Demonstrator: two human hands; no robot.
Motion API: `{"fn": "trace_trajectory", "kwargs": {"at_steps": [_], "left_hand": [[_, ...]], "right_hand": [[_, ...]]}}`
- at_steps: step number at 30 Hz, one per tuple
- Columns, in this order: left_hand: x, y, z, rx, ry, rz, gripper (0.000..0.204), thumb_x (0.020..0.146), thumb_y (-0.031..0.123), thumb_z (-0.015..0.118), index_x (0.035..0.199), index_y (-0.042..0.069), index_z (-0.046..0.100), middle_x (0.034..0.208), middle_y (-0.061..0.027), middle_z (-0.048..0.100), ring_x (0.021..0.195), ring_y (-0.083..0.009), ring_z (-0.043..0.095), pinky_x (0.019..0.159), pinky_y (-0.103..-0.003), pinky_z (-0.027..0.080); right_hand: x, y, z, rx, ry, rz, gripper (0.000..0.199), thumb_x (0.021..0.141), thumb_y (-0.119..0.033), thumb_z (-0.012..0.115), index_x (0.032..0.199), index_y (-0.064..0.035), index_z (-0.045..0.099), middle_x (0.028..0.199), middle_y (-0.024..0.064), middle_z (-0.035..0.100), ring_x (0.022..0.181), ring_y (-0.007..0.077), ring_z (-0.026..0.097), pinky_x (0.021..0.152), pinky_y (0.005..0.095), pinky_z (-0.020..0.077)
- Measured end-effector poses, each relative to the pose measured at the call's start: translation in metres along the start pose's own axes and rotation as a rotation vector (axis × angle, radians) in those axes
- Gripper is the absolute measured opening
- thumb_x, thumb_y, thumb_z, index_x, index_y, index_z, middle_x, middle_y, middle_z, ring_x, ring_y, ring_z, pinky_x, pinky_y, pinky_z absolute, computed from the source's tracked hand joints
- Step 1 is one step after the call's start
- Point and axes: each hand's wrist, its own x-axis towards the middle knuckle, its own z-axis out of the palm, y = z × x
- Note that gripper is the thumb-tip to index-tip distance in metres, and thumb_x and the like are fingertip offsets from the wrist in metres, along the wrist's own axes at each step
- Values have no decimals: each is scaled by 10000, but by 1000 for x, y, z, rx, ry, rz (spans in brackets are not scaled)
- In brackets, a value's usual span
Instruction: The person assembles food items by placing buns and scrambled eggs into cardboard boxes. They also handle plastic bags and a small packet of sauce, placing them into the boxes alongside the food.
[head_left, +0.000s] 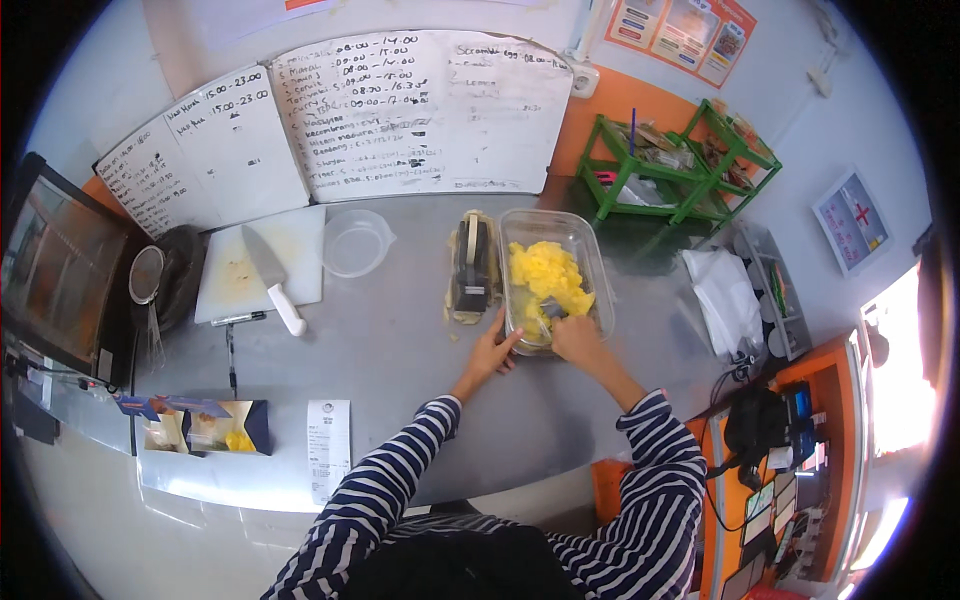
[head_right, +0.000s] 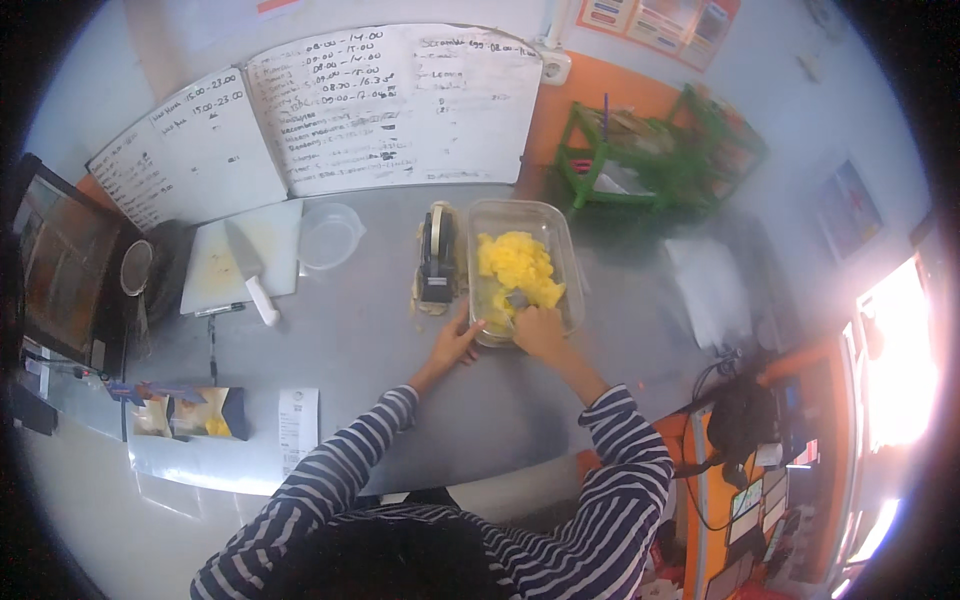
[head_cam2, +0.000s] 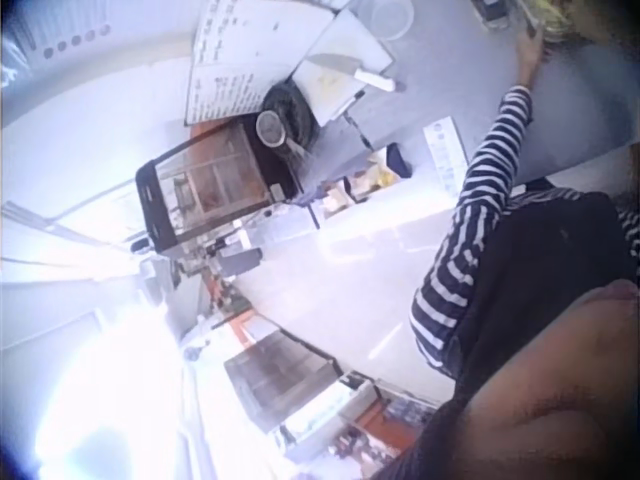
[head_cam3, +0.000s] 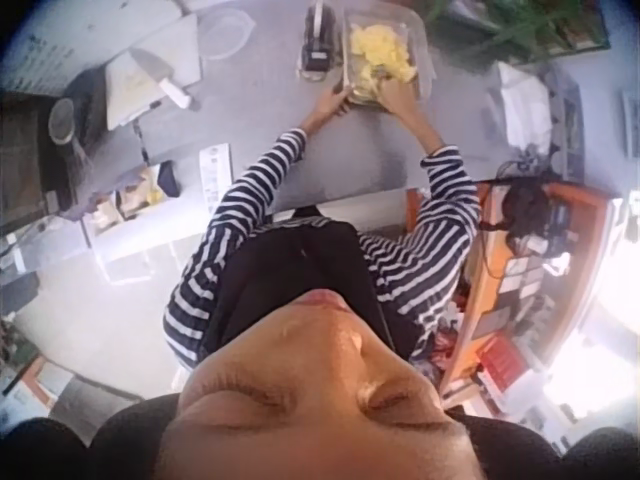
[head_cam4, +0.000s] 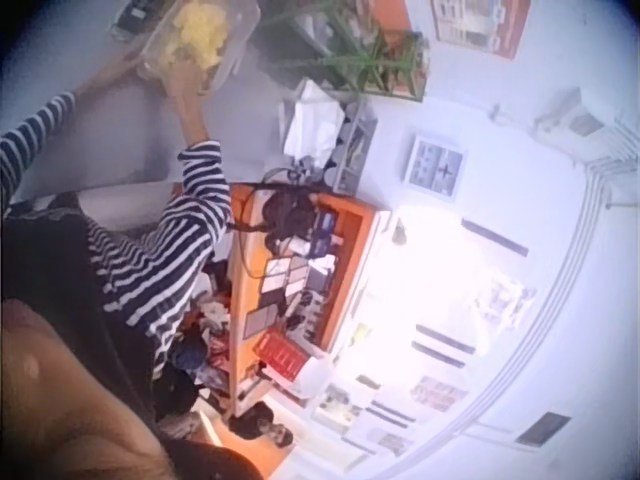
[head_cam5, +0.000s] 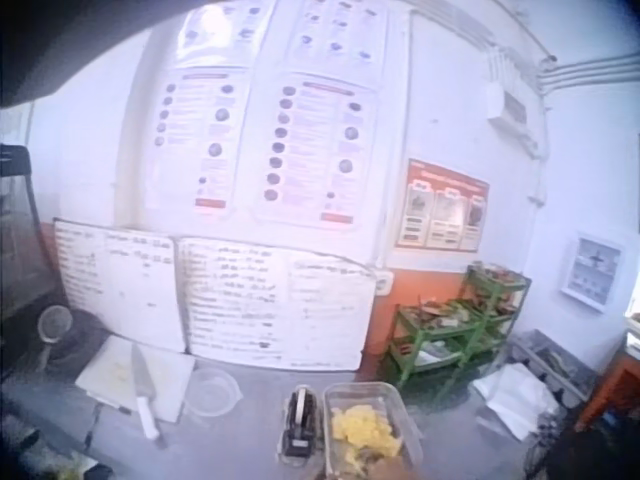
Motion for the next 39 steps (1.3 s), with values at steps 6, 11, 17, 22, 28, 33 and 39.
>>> {"fn": "trace_trajectory", "kwargs": {"at_steps": [6, 11, 17, 22, 28, 33, 39], "left_hand": [[-2, 3, -1, -5, -29, 34, 706, 804, 384, 548, 1354, 225, 135, 675, -92, 559, 462, -139, 545, 381, -252, 455], [0, 0, 2, -65, -6, -3, 713, 796, 403, 556, 1352, 238, 143, 629, -80, 534, 451, -126, 530, 377, -243, 445], [-1, -1, 4, -49, 23, 1, 711, 789, 373, 578, 1350, 230, 164, 621, -77, 527, 431, -121, 516, 368, -236, 436], [0, -2, 5, -80, 37, -45, 689, 788, 349, 586, 1343, 215, 200, 617, -65, 536, 428, -116, 514, 373, -232, 437], [-1, 6, 3, -64, 49, -41, 668, 791, 351, 579, 1338, 206, 223, 596, -55, 534, 442, -111, 518, 375, -230, 434], [1, 3, 4, -54, 32, -52, 672, 797, 359, 567, 1343, 210, 205, 625, -57, 546, 457, -112, 529, 377, -226, 431], [0, -1, 5, -47, 7, 18, 654, 820, 335, 544, 1348, 222, 176, 629, -57, 545, 467, -110, 533, 387, -223, 435]], "right_hand": [[8, -9, 14, 394, 215, 89, 148, 701, -114, 505, 761, -7, 587, 620, 177, 568, 574, 328, 566, 562, 411, 445], [23, 14, 31, 171, 356, -167, 203, 692, -79, 514, 876, -35, 587, 656, 118, 564, 588, 281, 567, 538, 357, 455], [19, 27, 39, -78, 507, -378, 291, 660, -79, 525, 942, -19, 566, 667, 59, 536, 552, 187, 550, 525, 283, 453], [33, 26, 40, -179, 471, -450, 332, 666, -93, 516, 979, 12, 549, 672, 65, 557, 558, 180, 566, 505, 280, 460], [48, 35, 25, -65, 103, -494, 209, 680, -133, 523, 853, -32, 583, 666, 112, 591, 586, 237, 596, 546, 360, 476], [23, 58, 0, 71, -7, -545, 155, 689, -144, 526, 785, -47, 602, 625, 128, 579, 587, 273, 589, 555, 367, 474], [-5, 62, 8, 244, 174, -404, 148, 700, -99, 523, 783, -29, 624, 610, 150, 579, 550, 274, 574, 535, 374, 460]]}}
